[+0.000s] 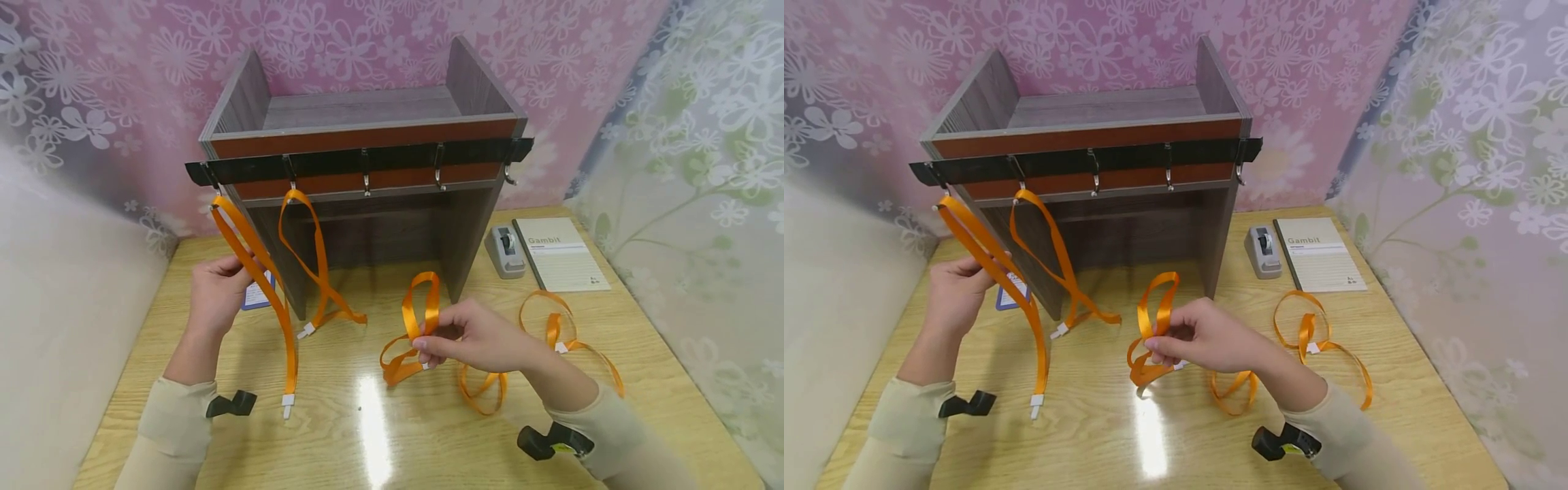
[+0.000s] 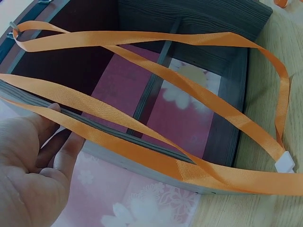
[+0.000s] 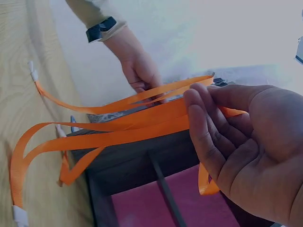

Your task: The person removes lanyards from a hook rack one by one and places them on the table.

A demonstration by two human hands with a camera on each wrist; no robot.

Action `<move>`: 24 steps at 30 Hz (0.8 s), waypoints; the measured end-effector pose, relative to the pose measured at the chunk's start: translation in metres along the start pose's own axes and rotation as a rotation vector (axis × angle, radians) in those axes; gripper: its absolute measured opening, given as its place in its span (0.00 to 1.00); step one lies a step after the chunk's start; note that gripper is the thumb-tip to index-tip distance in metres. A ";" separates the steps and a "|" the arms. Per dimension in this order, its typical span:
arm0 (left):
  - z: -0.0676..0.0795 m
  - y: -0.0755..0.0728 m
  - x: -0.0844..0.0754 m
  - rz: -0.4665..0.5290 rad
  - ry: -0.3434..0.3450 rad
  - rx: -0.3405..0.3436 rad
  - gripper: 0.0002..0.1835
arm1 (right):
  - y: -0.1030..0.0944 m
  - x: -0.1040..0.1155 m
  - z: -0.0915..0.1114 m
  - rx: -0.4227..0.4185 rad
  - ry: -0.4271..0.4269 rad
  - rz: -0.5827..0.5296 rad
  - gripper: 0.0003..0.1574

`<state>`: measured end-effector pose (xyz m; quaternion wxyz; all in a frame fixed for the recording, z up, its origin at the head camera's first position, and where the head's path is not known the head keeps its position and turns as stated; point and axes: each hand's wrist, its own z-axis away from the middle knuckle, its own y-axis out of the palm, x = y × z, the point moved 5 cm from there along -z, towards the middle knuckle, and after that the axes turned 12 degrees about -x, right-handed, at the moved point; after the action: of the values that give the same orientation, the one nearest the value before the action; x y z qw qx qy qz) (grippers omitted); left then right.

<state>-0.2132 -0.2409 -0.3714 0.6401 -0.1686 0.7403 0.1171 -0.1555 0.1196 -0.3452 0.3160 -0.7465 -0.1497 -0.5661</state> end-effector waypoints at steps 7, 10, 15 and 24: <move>0.001 -0.001 0.000 -0.010 -0.004 -0.015 0.11 | 0.006 -0.024 0.005 0.036 0.062 0.141 0.10; 0.001 -0.001 0.001 0.002 -0.004 -0.009 0.11 | 0.009 -0.039 0.009 0.065 0.080 0.243 0.10; 0.000 -0.001 -0.001 0.033 0.004 -0.004 0.10 | 0.015 -0.063 0.015 0.095 0.077 0.352 0.11; 0.000 0.000 -0.001 0.053 0.013 0.000 0.09 | 0.029 -0.105 0.026 0.072 0.115 0.494 0.22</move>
<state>-0.2133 -0.2413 -0.3707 0.6321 -0.1498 0.7486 0.1328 -0.1523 0.1287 -0.4566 0.4790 -0.7155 0.0355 -0.5074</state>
